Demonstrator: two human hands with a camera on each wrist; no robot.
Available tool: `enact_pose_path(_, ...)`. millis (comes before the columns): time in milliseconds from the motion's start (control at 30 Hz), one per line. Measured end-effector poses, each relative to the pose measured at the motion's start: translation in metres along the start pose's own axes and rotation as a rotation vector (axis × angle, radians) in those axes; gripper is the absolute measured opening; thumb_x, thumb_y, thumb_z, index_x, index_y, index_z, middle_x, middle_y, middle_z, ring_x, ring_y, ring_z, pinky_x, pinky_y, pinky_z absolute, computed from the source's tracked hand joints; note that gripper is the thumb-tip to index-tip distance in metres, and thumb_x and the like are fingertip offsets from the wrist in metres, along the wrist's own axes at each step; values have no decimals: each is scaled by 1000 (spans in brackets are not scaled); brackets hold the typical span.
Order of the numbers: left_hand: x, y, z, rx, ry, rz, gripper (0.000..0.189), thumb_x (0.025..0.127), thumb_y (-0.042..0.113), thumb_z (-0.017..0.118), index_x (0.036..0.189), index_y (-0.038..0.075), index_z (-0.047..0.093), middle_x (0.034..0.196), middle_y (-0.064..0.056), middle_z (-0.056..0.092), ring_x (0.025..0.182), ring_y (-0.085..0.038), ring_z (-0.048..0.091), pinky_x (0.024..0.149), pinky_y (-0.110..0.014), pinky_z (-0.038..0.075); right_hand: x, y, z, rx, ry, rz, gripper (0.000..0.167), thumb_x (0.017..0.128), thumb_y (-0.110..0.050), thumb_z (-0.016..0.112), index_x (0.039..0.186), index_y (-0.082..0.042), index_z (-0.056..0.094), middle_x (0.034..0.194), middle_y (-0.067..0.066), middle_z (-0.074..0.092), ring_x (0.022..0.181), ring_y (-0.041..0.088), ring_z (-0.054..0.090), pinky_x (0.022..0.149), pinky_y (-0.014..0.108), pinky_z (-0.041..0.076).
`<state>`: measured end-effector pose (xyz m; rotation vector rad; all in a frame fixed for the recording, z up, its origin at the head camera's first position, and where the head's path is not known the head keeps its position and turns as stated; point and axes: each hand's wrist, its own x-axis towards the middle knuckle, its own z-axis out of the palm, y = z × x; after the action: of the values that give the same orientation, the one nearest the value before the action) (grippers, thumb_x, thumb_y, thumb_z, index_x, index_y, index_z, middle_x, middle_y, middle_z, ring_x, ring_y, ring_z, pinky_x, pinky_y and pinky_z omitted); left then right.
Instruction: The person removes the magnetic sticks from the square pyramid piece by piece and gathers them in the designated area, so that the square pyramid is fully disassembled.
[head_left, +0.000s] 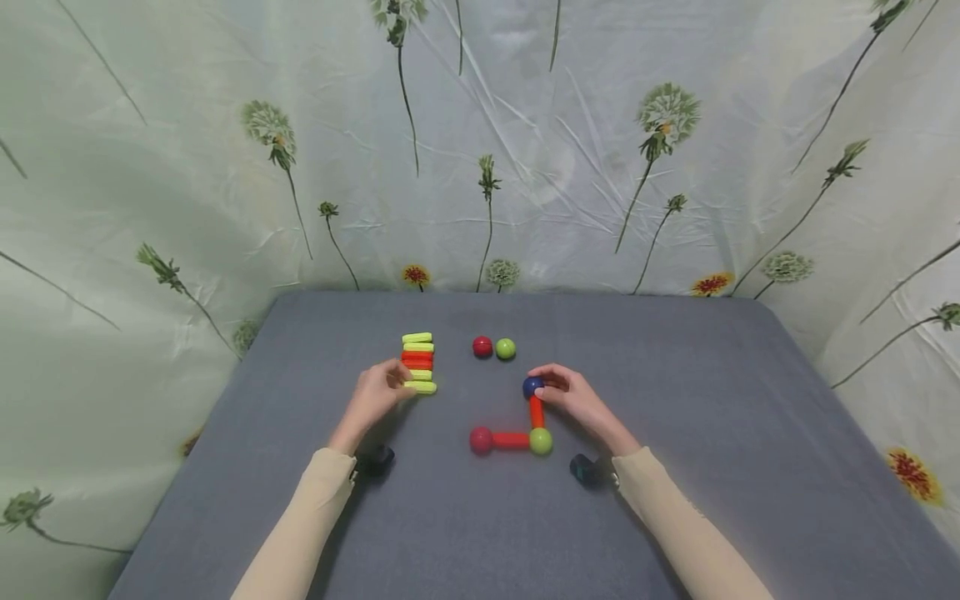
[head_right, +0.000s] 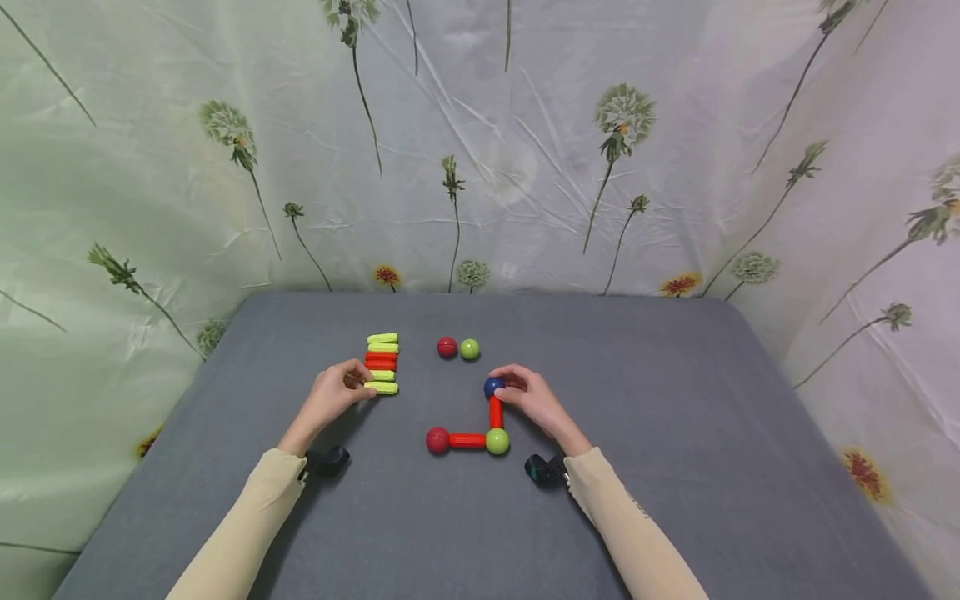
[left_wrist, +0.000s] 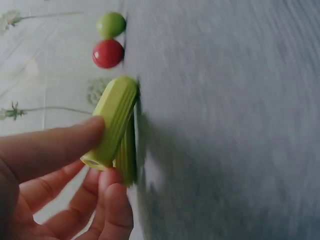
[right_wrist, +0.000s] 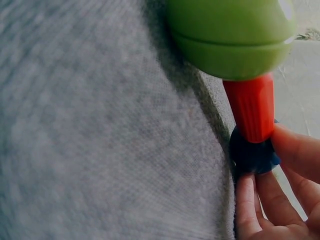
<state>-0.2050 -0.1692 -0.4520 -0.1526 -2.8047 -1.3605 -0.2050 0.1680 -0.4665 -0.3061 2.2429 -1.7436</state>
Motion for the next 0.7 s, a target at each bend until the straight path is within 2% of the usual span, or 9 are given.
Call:
enact_pose_path(167,4,-7,-6,60,15,19,18,74,-1,75,84,1,60,82,-10,61,79,-27,58,70,-39,48,0,-1,0,-8,2,-1,29,94,-7,59,122,1,58,123,17,56,108,27,54,93,35,45)
enact_pose_path(300,4,-3,-5,92,-23,136,21,75,0,76,87,2,59,85,-9,57,80,-24,55,70,-39,46,-1,-1,1,-12,4,0,29,94,-7,59,122,1,58,122,17,56,109,28,53,93,36,45)
enact_pose_path(367,1,5,1,48,-118,223,22,76,0,76,91,3,60,88,-9,56,81,-23,54,71,-38,47,-1,-1,0,-12,6,3,29,94,-6,59,121,1,58,122,17,56,109,28,53,93,36,45)
enact_pose_path(433,-3,16,9,-11,-286,316,25,78,1,74,99,4,60,95,-9,58,86,-22,56,75,-37,48,-1,-1,0,-14,7,6,29,94,-6,59,122,1,58,122,17,56,109,28,53,93,36,45)
enact_pose_path(500,-8,28,21,-49,-483,379,29,80,2,73,107,5,60,103,-7,59,94,-22,57,82,-36,49,-1,-1,0,-18,9,6,29,94,-6,59,121,1,58,122,17,56,109,28,53,93,37,45)
enact_pose_path(567,-12,38,33,-3,-625,438,32,80,5,72,110,8,60,107,-3,57,99,-19,55,86,-35,47,-1,-1,0,-22,10,4,29,94,-7,60,121,1,58,121,17,56,108,27,54,93,37,44)
enact_pose_path(633,-13,46,44,81,-688,487,33,79,5,71,108,12,60,105,2,56,98,-15,54,86,-32,46,-1,-1,0,-26,12,-1,29,93,-8,60,121,1,58,121,17,57,108,27,54,93,38,44)
enact_pose_path(700,-14,51,51,169,-700,493,33,78,4,70,106,17,60,101,7,54,94,-11,53,83,-29,46,-1,-2,0,-24,12,-3,29,93,-8,61,121,1,58,121,16,57,108,27,54,93,37,44)
